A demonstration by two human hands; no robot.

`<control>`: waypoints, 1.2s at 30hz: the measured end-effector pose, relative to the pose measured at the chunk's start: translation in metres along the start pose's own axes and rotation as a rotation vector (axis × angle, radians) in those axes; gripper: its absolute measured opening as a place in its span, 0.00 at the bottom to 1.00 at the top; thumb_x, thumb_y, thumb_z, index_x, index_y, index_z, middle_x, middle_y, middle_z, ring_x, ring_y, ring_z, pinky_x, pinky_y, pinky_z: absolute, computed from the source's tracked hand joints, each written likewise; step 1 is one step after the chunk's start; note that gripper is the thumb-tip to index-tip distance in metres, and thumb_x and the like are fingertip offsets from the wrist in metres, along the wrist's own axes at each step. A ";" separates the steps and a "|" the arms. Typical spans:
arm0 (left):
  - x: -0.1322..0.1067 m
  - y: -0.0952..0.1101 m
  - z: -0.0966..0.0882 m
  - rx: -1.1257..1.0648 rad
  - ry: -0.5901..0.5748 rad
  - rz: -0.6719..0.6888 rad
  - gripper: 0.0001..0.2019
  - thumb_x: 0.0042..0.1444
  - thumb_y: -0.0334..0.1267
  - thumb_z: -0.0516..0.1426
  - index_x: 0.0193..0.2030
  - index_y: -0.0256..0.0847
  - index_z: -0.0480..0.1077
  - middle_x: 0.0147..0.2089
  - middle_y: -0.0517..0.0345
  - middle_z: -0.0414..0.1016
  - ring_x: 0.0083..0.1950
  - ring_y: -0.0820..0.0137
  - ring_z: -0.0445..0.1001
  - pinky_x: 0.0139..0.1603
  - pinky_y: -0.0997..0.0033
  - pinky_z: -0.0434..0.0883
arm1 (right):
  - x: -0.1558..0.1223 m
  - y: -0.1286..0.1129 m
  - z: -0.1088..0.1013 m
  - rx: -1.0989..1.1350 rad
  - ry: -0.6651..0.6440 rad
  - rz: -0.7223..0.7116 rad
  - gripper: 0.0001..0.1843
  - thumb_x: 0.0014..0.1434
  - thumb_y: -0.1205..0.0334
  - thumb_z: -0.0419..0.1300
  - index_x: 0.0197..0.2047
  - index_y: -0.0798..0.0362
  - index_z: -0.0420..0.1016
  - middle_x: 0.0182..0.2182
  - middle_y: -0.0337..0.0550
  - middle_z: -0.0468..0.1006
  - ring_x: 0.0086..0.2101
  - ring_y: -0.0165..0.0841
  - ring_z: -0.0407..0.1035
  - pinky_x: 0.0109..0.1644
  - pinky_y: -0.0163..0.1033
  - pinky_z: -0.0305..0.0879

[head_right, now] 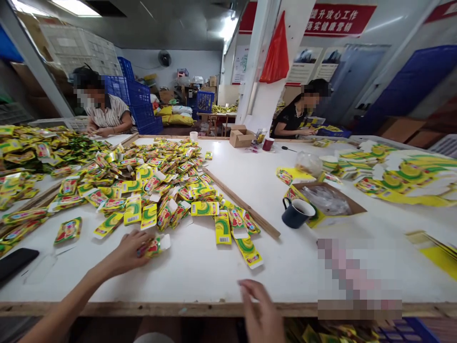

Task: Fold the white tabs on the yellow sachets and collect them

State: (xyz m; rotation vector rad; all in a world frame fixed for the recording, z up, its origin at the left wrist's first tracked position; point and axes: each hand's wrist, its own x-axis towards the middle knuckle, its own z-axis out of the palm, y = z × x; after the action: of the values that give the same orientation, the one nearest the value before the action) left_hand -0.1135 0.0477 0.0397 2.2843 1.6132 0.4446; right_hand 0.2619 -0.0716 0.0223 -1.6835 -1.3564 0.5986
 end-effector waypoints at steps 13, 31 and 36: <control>-0.025 0.107 0.084 -0.953 0.162 -0.153 0.19 0.56 0.35 0.56 0.53 0.45 0.56 0.43 0.55 0.73 0.39 0.65 0.74 0.41 0.64 0.71 | 0.013 -0.043 0.108 0.452 -0.146 -0.092 0.14 0.63 0.57 0.54 0.51 0.51 0.63 0.41 0.47 0.77 0.41 0.36 0.74 0.45 0.37 0.71; -0.008 0.101 0.076 -1.203 0.111 -0.079 0.18 0.56 0.41 0.59 0.53 0.43 0.66 0.44 0.52 0.76 0.43 0.64 0.76 0.46 0.65 0.72 | 0.041 -0.046 0.113 0.485 -0.271 -0.128 0.11 0.61 0.59 0.56 0.46 0.52 0.70 0.35 0.43 0.77 0.36 0.35 0.73 0.41 0.36 0.69; -0.010 0.103 0.070 -1.042 0.143 -0.076 0.10 0.57 0.42 0.58 0.39 0.39 0.74 0.42 0.50 0.78 0.44 0.61 0.75 0.47 0.64 0.71 | 0.034 -0.052 0.105 0.433 -0.321 -0.226 0.06 0.60 0.61 0.58 0.38 0.52 0.75 0.38 0.45 0.77 0.40 0.36 0.72 0.43 0.36 0.69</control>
State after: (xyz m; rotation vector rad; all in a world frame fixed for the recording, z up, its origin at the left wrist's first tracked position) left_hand -0.0002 0.0005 0.0191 1.4073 1.0870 1.1204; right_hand 0.1610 -0.0037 0.0185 -1.1025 -1.4858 0.9794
